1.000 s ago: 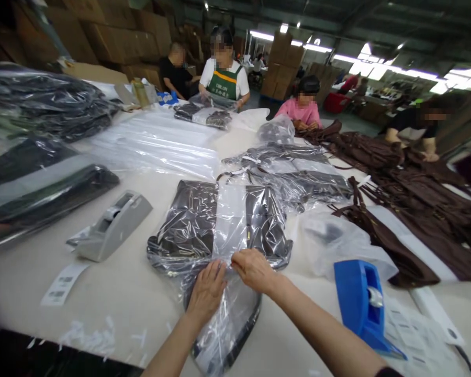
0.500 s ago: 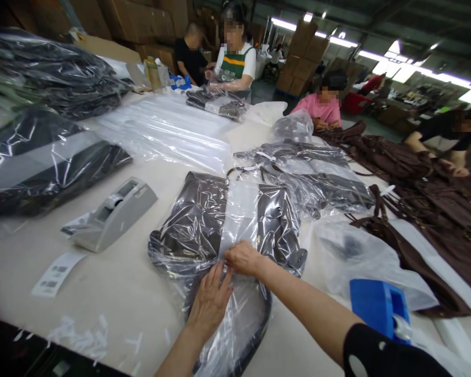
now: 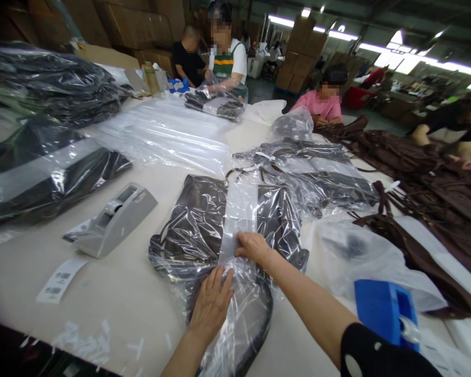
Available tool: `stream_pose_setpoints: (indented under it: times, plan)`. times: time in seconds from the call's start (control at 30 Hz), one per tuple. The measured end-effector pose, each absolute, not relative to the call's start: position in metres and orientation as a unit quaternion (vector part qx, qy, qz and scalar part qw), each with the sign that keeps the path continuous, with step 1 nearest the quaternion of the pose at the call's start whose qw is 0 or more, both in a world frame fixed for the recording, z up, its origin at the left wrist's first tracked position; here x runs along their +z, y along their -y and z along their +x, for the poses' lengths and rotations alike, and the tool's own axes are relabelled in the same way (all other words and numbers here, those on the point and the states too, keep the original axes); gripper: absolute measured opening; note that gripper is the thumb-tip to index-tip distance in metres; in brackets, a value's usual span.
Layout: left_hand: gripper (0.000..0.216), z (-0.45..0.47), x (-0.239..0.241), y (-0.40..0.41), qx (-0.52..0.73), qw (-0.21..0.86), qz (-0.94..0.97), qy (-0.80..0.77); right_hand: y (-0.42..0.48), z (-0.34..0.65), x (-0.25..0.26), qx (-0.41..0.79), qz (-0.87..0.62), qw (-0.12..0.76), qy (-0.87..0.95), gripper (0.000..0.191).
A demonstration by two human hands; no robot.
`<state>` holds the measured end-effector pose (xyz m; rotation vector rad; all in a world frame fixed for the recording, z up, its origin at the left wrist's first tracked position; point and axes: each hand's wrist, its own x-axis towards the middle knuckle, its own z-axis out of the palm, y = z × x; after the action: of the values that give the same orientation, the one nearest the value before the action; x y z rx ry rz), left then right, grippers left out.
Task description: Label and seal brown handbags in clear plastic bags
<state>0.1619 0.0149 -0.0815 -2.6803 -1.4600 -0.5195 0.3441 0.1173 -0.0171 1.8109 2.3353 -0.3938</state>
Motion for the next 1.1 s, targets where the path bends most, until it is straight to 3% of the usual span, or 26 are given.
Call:
stream_pose_setpoints:
  times: [0.1,0.4,0.73,0.93,1.1]
  plan:
    - [0.043,0.162,-0.084,-0.014,-0.17,0.021,-0.867,0.468,-0.09,0.336,-0.011,-0.099,0.617,0.047,-0.779,0.013]
    - [0.043,0.16,-0.089,-0.016,-0.161,0.001,-0.876,0.454,-0.017,0.283,-0.039,-0.138,0.611,-0.122,-0.77,0.033]
    - [0.043,0.157,-0.089,-0.02,-0.158,0.028,-0.888,0.43,-0.001,0.271,-0.015,-0.242,0.626,-0.231,-0.704,0.044]
    - [0.044,0.159,-0.084,-0.021,-0.159,0.034,-0.902,0.4,0.098,0.341,0.01,-0.103,0.71,-0.356,-0.599,0.032]
    - [0.047,0.161,-0.114,-0.036,-0.271,-0.037,-0.897,0.348,0.199,0.47,0.026,0.033,0.894,-0.367,-0.255,0.026]
